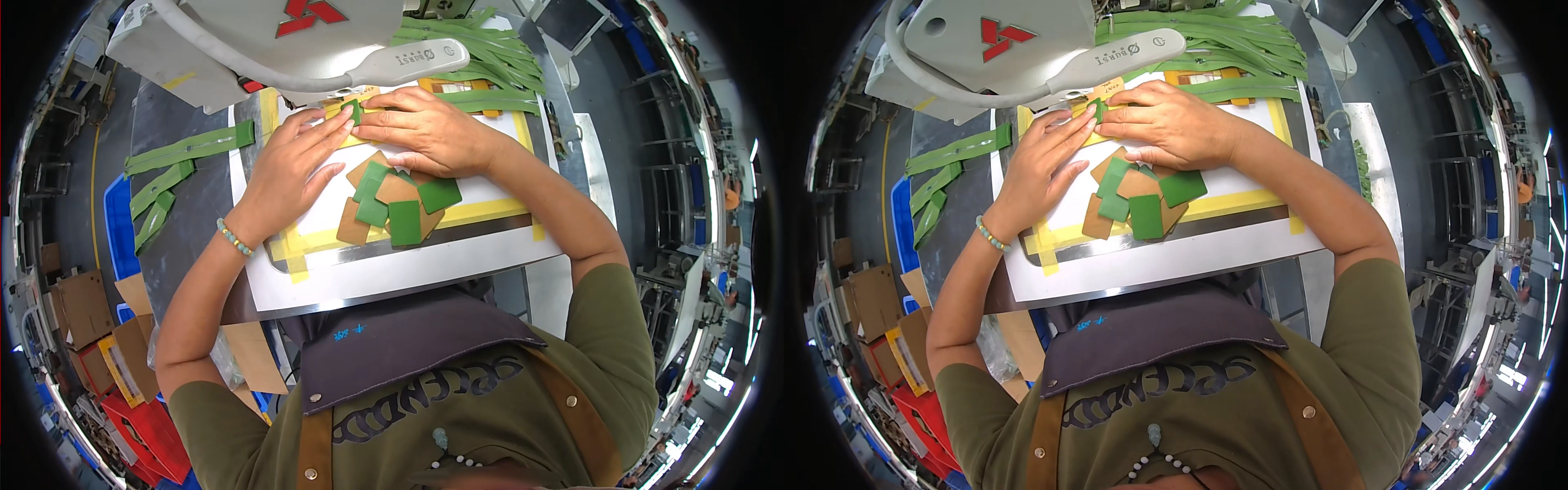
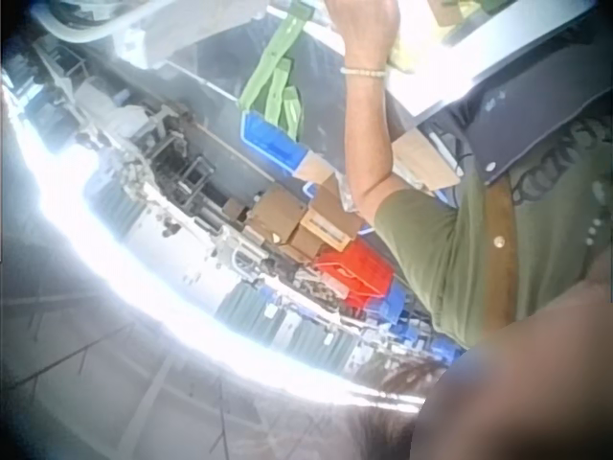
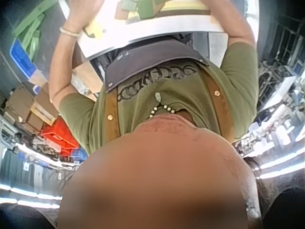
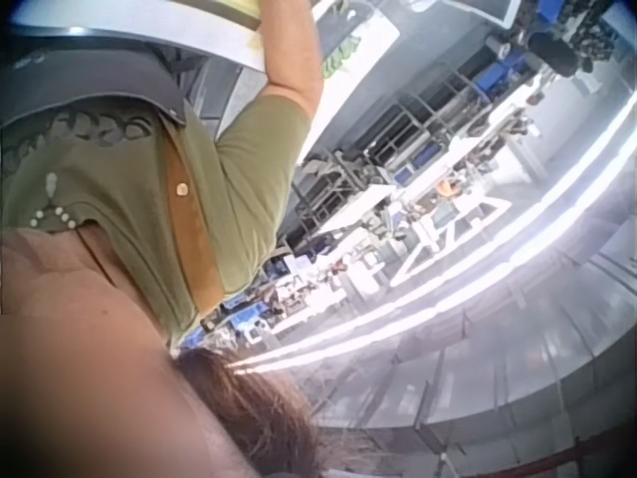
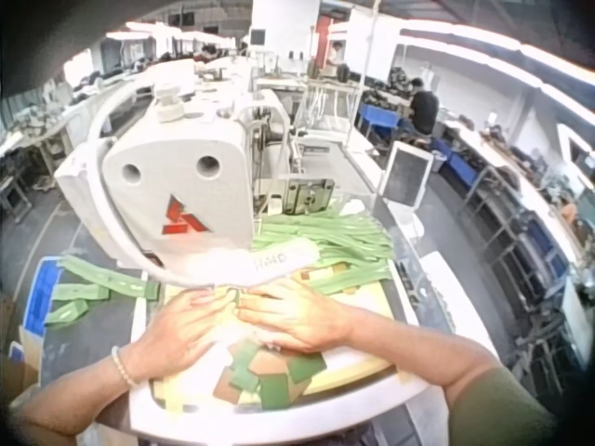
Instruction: Sewing small leather patches onto a base material using an industrial sewing machine in a workshop.
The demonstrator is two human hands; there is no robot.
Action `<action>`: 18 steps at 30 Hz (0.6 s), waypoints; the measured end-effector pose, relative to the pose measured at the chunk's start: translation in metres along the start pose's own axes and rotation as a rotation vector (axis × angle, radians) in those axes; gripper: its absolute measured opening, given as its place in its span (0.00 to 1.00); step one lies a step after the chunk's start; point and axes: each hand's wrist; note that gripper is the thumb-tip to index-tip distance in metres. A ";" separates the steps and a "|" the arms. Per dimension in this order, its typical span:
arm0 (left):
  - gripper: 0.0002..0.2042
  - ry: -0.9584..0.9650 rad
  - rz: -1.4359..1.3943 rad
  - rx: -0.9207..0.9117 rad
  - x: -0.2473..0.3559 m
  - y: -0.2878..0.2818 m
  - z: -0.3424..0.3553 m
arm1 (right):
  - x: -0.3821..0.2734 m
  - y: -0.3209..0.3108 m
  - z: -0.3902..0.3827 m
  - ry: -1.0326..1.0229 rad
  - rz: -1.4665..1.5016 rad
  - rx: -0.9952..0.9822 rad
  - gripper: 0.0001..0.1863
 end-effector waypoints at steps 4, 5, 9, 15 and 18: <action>0.23 -0.023 -0.051 0.002 -0.005 0.002 0.003 | 0.001 0.001 -0.001 -0.017 0.052 0.074 0.22; 0.22 -0.028 -0.066 0.005 -0.006 0.002 0.004 | 0.001 0.001 -0.002 0.001 0.065 0.131 0.20; 0.19 0.001 0.013 0.042 -0.005 0.007 0.007 | -0.001 -0.002 -0.007 0.162 0.122 0.245 0.16; 0.17 0.045 0.116 0.052 -0.005 0.011 0.012 | -0.002 0.001 -0.002 0.070 0.034 0.201 0.18; 0.17 0.053 0.032 0.094 -0.009 0.010 0.015 | -0.001 0.002 -0.001 0.081 0.011 0.203 0.19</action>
Point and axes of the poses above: each hand's wrist, its own z-axis towards the middle knuckle, its own y-axis out of the palm, x = y × z, and after that the axes turned 11 degrees about y, right-handed
